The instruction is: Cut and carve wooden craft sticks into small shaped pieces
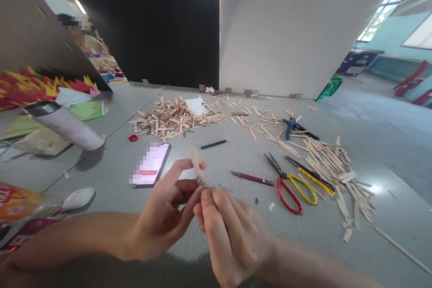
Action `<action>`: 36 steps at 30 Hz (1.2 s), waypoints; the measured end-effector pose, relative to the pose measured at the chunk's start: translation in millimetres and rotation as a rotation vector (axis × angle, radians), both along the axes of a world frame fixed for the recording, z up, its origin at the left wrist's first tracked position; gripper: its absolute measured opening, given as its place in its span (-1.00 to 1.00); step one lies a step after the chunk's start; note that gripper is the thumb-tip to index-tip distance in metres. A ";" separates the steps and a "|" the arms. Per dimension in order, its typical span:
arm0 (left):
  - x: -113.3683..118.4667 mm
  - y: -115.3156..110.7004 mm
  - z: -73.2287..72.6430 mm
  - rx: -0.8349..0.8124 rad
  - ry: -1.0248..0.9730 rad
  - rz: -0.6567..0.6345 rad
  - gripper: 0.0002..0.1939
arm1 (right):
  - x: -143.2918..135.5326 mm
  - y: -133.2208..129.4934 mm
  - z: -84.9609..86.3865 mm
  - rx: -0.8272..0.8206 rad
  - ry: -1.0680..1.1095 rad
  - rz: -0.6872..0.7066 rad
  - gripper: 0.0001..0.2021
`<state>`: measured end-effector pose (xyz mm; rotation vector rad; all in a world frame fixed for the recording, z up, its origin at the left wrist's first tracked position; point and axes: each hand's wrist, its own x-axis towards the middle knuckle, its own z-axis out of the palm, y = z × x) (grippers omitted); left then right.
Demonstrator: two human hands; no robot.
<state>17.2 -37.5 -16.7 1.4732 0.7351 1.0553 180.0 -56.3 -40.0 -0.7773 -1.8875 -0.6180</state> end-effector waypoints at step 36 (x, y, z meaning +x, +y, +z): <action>-20.1 19.0 10.2 0.217 0.212 -0.059 -0.64 | 31.8 15.2 69.0 -0.690 0.099 0.208 -0.69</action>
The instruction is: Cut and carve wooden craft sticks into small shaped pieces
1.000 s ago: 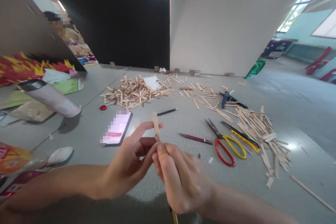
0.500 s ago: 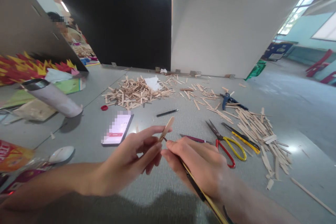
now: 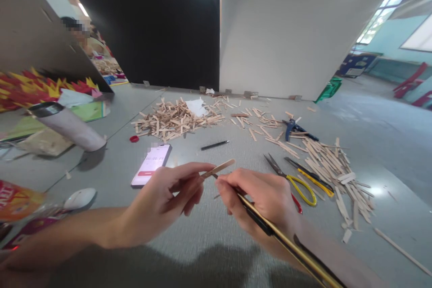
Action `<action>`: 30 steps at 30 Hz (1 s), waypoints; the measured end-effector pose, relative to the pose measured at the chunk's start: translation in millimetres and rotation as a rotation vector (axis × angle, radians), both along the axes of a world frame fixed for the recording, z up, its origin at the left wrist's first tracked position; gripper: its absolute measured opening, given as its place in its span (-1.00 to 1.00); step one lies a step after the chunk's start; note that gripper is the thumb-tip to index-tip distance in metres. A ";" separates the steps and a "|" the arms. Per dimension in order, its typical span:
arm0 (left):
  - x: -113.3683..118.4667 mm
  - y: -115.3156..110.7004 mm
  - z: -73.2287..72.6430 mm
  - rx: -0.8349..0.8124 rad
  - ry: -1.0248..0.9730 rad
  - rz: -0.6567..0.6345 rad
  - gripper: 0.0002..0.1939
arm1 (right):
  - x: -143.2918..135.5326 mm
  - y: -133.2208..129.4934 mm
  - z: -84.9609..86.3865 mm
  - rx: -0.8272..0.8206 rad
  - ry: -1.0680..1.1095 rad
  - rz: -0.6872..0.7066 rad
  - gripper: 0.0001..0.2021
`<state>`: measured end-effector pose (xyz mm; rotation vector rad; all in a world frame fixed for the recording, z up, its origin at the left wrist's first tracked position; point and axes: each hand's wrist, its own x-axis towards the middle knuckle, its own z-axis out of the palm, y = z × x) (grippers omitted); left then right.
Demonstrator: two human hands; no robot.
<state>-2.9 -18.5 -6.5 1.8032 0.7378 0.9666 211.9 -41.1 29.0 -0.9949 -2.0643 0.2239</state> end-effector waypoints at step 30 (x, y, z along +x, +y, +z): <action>-0.1 24.4 12.8 -0.138 0.134 0.033 -0.87 | 121.4 41.2 -95.7 -0.589 -0.937 -0.702 -0.67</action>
